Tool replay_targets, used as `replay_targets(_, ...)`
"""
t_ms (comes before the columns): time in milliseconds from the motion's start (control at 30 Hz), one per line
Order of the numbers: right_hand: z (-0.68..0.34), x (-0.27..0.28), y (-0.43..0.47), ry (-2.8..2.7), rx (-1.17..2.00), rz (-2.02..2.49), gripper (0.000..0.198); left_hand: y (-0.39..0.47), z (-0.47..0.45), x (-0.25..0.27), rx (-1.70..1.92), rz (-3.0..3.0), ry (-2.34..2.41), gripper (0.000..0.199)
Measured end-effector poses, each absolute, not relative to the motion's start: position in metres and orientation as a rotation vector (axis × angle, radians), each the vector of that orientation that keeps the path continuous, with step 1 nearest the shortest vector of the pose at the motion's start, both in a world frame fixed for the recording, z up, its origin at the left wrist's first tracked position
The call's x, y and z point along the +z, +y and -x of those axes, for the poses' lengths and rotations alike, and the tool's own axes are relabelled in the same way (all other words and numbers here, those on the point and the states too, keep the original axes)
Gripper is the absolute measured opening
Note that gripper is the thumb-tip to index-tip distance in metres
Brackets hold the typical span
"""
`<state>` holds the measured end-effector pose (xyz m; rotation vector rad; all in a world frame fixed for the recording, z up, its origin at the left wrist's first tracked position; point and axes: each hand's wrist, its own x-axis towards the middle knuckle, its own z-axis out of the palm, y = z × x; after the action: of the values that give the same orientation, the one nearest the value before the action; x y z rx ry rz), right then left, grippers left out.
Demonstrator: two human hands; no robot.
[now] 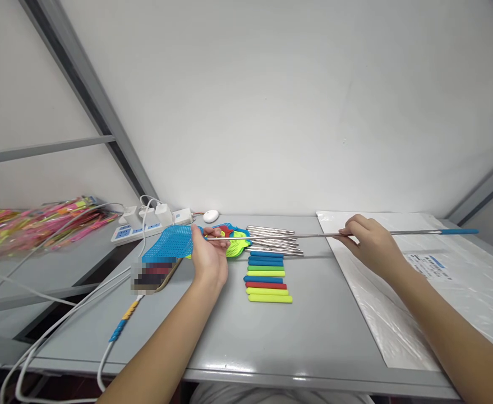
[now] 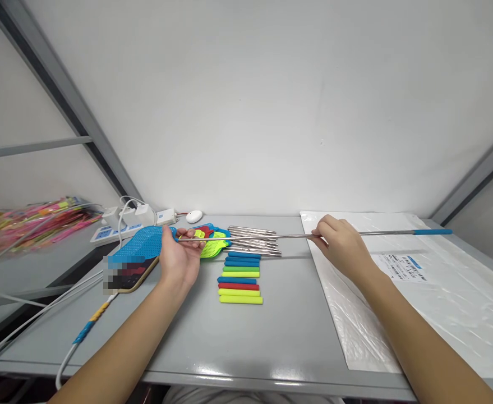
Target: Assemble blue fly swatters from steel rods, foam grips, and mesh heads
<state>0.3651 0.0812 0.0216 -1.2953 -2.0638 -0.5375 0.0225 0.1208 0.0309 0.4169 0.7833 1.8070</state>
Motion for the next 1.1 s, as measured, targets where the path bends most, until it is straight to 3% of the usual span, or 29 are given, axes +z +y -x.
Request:
replay_targets(233, -0.357, 0.017, 0.08, -2.16, -0.57, 1.267, 0.017, 0.123, -0.02, 0.031, 1.955, -0.493, 0.787, 0.042)
replay_targets(600, -0.341, 0.015, 0.07, -2.235, -0.717, 1.27, 0.026, 0.126, -0.02, 0.027, 1.871, -0.408, 0.752, 0.042)
replay_targets(1100, -0.284, 0.019, 0.05, -2.198, -0.755, 1.217, 0.036, 0.082, -0.076, 0.021, 1.679, -0.773, 0.674, 0.045)
